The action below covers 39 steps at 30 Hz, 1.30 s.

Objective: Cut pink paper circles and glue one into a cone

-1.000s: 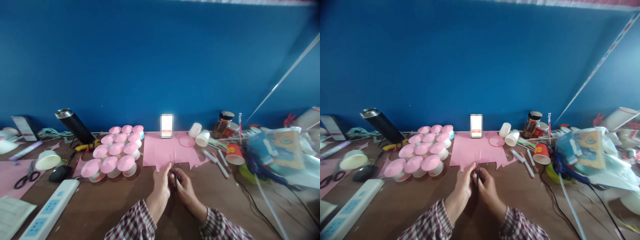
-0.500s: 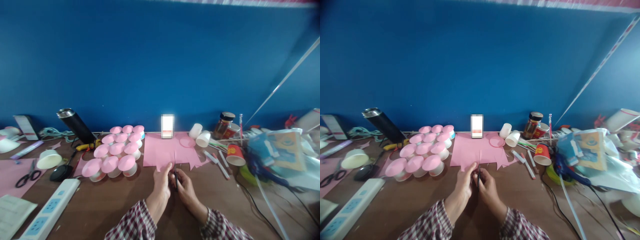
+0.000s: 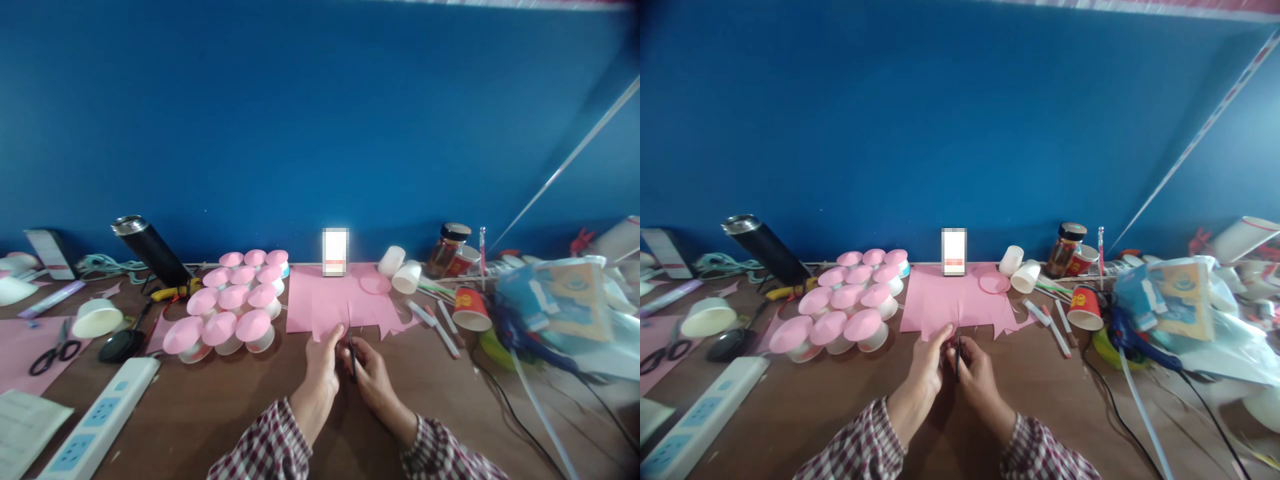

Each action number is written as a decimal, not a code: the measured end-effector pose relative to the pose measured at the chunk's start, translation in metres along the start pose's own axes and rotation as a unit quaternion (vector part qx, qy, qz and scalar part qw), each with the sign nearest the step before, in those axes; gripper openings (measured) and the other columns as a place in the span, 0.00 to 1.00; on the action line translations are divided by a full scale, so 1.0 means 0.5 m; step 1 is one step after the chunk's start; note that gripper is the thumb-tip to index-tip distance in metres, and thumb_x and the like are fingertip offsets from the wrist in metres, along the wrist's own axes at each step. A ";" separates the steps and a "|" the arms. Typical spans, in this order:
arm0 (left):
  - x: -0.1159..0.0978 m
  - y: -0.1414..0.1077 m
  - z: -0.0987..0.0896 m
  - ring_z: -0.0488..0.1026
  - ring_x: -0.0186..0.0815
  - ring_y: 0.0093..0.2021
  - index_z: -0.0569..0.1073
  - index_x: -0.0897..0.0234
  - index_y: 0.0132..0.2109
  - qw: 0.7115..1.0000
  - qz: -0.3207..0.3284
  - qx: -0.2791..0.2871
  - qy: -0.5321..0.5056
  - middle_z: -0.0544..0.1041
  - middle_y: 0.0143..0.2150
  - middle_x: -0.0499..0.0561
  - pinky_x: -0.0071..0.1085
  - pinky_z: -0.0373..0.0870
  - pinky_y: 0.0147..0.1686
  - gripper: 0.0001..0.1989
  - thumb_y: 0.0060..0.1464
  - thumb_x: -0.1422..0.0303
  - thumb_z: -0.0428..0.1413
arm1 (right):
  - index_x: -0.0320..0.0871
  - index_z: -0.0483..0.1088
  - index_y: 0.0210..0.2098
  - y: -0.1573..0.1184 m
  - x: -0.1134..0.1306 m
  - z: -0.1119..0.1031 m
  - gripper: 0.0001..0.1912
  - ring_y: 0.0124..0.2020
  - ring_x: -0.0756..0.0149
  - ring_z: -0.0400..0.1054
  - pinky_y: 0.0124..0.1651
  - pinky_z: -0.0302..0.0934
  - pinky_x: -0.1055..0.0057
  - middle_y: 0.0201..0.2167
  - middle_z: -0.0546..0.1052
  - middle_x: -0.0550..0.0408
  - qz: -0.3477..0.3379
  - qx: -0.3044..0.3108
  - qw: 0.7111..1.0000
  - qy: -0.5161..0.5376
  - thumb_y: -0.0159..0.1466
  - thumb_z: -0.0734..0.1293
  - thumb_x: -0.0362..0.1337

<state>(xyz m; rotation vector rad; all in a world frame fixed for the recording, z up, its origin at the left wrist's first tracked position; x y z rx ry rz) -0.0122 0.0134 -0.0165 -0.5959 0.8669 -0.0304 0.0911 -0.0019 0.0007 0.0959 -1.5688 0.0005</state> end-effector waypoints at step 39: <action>-0.007 0.007 0.002 0.72 0.33 0.23 0.72 0.70 0.29 0.999 -0.007 0.010 0.041 0.75 0.24 0.52 0.28 0.67 0.21 0.14 0.35 0.69 0.67 | 0.41 0.71 0.42 0.004 0.003 -0.001 0.15 0.24 0.68 0.62 0.26 0.58 0.75 0.21 0.69 0.58 0.012 0.006 1.000 0.007 0.62 0.66 0.45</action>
Point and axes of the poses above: each hand's wrist, its own y-axis towards the middle knuckle, its own z-axis out of the palm, x = y × z, the point moved 8 cm from there along y, towards the middle knuckle
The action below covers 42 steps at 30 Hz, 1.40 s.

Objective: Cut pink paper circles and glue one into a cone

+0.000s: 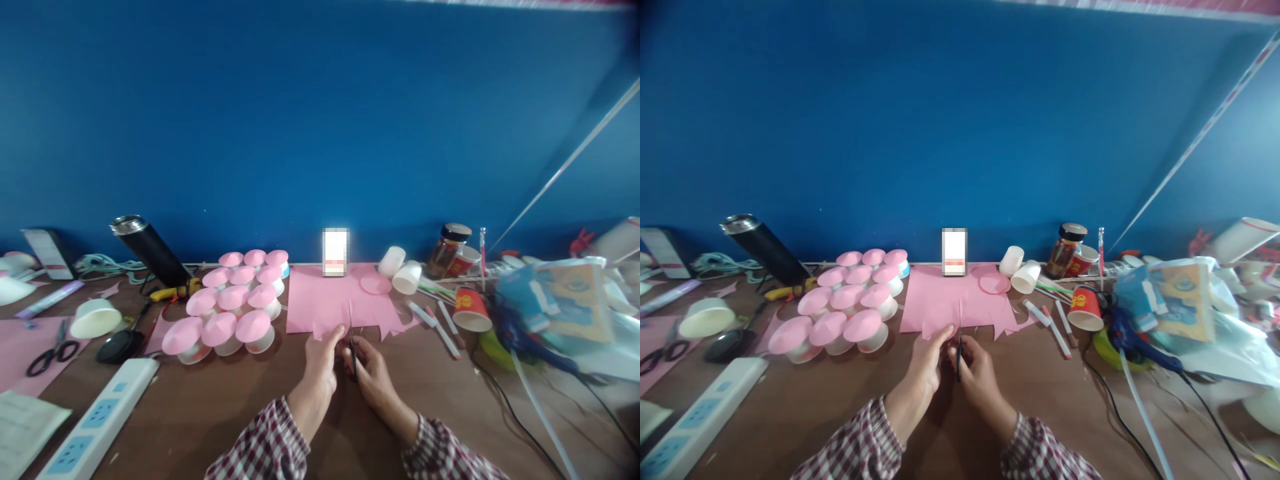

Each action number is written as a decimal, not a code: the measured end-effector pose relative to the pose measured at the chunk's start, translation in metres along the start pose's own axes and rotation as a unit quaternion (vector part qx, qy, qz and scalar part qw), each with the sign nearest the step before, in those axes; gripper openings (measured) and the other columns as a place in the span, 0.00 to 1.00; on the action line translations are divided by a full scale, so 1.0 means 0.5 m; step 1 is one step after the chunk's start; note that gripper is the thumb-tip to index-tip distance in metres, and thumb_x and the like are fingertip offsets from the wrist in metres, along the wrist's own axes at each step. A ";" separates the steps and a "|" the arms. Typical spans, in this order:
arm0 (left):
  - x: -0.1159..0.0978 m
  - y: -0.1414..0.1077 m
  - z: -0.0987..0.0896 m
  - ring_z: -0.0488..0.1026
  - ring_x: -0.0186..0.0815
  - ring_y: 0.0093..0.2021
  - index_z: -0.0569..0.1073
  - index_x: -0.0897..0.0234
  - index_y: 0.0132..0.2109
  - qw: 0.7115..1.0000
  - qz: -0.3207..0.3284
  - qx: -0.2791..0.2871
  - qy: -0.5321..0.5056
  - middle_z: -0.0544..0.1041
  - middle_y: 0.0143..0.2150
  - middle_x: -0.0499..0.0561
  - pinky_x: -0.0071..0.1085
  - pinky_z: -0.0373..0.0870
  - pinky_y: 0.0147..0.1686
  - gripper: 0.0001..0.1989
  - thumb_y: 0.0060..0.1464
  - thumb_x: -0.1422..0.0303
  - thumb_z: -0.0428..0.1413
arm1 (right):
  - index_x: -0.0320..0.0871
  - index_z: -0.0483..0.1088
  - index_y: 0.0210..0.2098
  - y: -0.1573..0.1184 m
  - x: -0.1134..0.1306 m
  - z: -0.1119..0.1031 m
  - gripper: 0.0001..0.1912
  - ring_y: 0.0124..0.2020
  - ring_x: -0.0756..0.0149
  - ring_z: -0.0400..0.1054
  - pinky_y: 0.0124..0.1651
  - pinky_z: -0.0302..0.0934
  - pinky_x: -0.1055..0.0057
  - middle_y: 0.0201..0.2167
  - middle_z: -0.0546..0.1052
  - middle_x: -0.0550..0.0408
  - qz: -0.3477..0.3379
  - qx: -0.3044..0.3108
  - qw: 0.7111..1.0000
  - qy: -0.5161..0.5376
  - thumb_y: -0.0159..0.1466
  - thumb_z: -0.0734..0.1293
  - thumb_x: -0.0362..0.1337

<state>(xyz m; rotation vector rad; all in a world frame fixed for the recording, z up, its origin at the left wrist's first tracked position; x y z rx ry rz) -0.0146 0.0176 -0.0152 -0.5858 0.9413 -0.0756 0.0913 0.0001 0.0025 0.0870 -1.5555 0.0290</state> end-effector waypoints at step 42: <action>0.014 -0.014 0.014 0.66 0.31 0.14 0.69 0.68 0.25 0.998 -0.030 0.023 -0.048 0.68 0.15 0.45 0.26 0.60 0.13 0.16 0.33 0.65 0.68 | 0.41 0.71 0.39 0.006 -0.001 -0.001 0.16 0.24 0.71 0.61 0.25 0.57 0.77 0.24 0.69 0.58 0.013 -0.017 0.999 0.045 0.60 0.67 0.47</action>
Point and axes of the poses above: each hand's wrist, its own y-axis towards the middle knuckle, its own z-axis out of the palm, x = y × z, the point moved 8 cm from there along y, towards the middle knuckle
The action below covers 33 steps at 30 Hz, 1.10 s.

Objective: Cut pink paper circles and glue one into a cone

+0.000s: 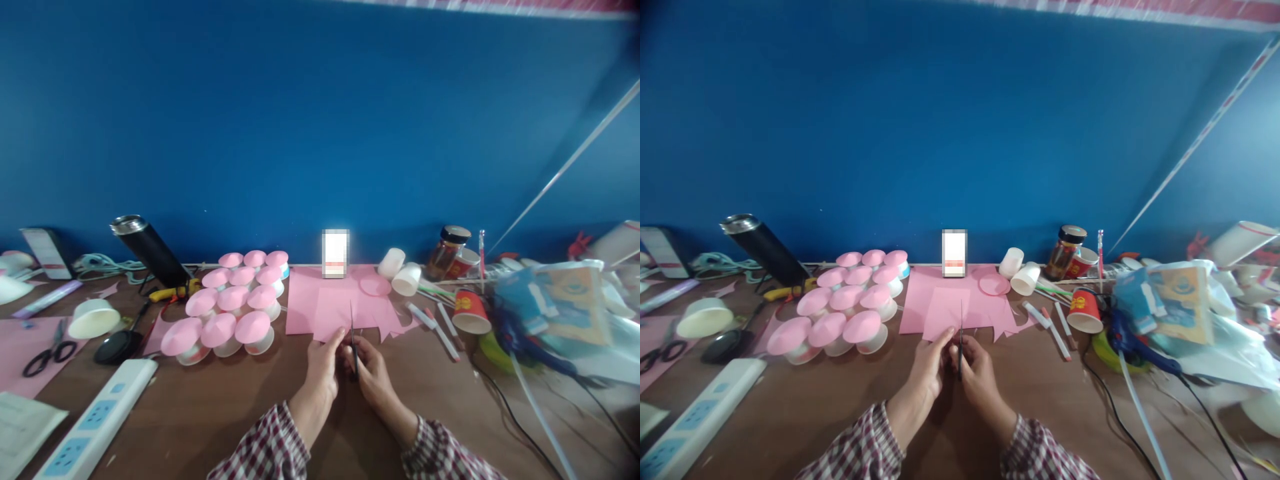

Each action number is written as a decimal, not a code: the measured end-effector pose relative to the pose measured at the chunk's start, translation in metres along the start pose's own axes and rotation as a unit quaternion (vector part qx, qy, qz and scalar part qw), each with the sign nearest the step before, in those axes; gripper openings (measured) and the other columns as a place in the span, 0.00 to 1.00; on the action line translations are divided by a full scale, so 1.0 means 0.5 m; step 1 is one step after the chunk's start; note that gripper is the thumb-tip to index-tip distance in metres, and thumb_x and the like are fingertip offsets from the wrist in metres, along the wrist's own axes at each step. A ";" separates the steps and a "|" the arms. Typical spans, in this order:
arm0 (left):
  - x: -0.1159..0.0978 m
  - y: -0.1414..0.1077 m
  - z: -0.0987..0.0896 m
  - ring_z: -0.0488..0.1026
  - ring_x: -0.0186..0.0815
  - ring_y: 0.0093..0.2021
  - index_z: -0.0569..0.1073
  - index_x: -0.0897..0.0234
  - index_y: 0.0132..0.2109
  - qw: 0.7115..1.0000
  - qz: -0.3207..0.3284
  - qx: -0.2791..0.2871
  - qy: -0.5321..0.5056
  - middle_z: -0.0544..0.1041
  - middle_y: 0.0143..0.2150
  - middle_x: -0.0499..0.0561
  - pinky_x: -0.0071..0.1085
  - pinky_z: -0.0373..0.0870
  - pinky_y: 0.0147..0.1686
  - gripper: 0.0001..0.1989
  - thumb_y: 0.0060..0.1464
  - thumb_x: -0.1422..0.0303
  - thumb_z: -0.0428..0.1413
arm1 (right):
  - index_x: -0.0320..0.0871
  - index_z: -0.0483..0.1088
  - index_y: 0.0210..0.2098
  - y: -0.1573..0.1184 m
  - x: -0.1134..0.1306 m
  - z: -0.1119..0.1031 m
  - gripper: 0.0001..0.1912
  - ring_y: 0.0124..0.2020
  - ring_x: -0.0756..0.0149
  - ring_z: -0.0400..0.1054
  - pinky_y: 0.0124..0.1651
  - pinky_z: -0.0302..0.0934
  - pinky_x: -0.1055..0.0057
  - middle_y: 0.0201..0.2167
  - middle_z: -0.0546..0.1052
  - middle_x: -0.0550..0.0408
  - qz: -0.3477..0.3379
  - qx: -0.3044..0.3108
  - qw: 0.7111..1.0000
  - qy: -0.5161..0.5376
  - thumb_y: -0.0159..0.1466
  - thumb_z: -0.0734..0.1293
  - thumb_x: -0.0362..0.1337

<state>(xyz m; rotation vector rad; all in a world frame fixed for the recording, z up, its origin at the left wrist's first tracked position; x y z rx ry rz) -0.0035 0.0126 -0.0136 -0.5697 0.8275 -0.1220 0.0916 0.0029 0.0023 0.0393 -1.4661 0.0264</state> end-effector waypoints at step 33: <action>-0.002 0.009 -0.008 0.69 0.33 0.18 0.69 0.68 0.25 1.000 0.016 -0.011 0.015 0.70 0.18 0.47 0.28 0.65 0.17 0.15 0.34 0.66 0.67 | 0.40 0.72 0.40 0.002 -0.009 -0.009 0.16 0.23 0.70 0.62 0.25 0.58 0.77 0.22 0.69 0.57 -0.003 -0.003 0.999 -0.041 0.61 0.66 0.47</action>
Point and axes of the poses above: each hand's wrist, its own y-axis towards the middle knuckle, its own z-axis out of the palm, x = y × z, the point moved 8 cm from there along y, towards the middle knuckle
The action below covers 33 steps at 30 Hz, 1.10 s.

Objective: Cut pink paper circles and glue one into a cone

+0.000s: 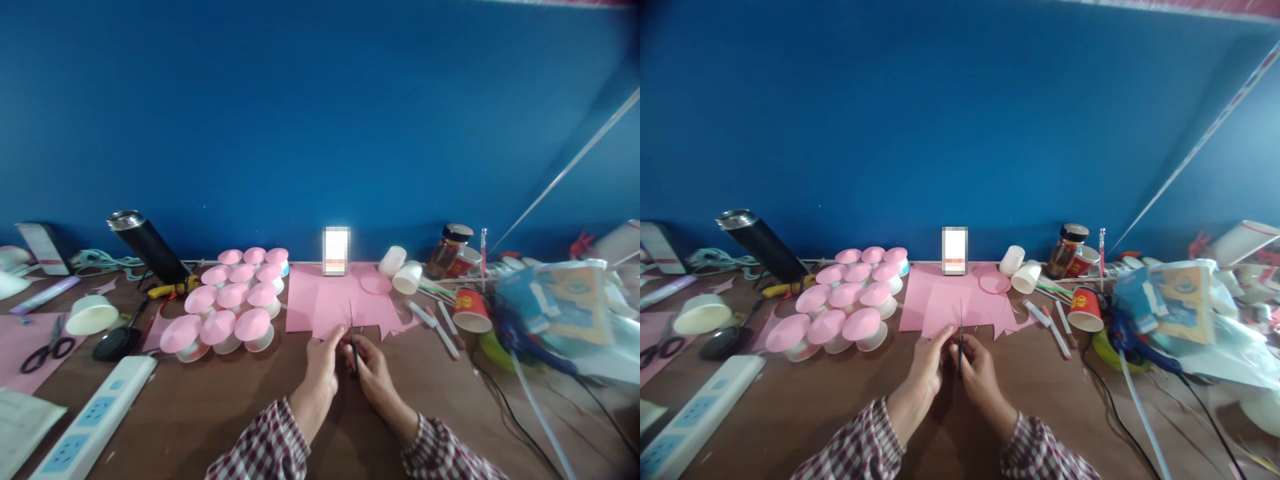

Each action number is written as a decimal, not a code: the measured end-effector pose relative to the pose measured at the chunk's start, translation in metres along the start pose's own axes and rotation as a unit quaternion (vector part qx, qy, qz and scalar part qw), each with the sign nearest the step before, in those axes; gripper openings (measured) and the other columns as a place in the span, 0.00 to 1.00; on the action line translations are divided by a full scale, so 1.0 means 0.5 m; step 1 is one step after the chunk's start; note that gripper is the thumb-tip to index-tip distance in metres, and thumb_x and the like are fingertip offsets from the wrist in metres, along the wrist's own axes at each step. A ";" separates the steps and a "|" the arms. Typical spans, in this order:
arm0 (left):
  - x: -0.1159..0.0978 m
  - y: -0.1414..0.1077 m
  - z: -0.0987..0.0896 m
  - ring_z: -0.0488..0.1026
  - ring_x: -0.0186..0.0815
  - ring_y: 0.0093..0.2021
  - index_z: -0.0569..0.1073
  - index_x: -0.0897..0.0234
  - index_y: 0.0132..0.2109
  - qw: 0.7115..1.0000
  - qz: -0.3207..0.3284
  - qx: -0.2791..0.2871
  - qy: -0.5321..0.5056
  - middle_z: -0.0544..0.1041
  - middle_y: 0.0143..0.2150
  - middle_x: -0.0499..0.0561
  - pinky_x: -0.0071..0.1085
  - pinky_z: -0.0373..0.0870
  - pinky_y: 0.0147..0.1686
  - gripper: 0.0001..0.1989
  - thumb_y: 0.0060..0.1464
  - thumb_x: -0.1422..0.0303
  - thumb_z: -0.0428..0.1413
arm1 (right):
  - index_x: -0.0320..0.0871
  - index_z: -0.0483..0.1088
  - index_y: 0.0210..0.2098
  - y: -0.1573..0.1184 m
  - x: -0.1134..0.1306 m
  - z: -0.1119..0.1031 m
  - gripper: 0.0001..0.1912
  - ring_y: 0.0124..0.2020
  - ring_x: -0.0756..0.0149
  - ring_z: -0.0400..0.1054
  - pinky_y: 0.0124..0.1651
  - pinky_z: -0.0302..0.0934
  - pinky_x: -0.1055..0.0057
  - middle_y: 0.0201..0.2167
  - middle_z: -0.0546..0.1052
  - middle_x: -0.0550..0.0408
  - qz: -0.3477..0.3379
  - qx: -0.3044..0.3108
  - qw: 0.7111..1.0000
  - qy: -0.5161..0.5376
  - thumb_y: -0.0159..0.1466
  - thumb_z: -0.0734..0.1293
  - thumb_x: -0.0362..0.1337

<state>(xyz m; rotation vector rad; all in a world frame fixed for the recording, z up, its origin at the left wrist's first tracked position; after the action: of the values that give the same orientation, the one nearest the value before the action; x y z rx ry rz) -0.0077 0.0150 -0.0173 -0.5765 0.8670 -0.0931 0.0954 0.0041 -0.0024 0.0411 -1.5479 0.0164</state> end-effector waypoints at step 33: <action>0.009 -0.003 -0.001 0.66 0.32 0.16 0.70 0.67 0.26 0.999 -0.033 -0.009 0.009 0.69 0.18 0.46 0.26 0.60 0.13 0.14 0.35 0.65 0.66 | 0.40 0.72 0.41 -0.005 0.001 0.009 0.16 0.23 0.70 0.61 0.25 0.57 0.76 0.22 0.69 0.58 0.003 0.019 1.000 0.014 0.61 0.67 0.46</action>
<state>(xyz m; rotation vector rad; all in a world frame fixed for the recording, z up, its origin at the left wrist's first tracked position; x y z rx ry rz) -0.0051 0.0121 -0.0199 -0.6220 0.8672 -0.1500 0.0910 0.0012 -0.0021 0.0664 -1.5194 0.0513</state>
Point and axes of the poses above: each hand's wrist, its own y-axis towards the middle knuckle, its own z-axis out of the palm, x = y × z, the point moved 8 cm from there along y, towards the middle knuckle
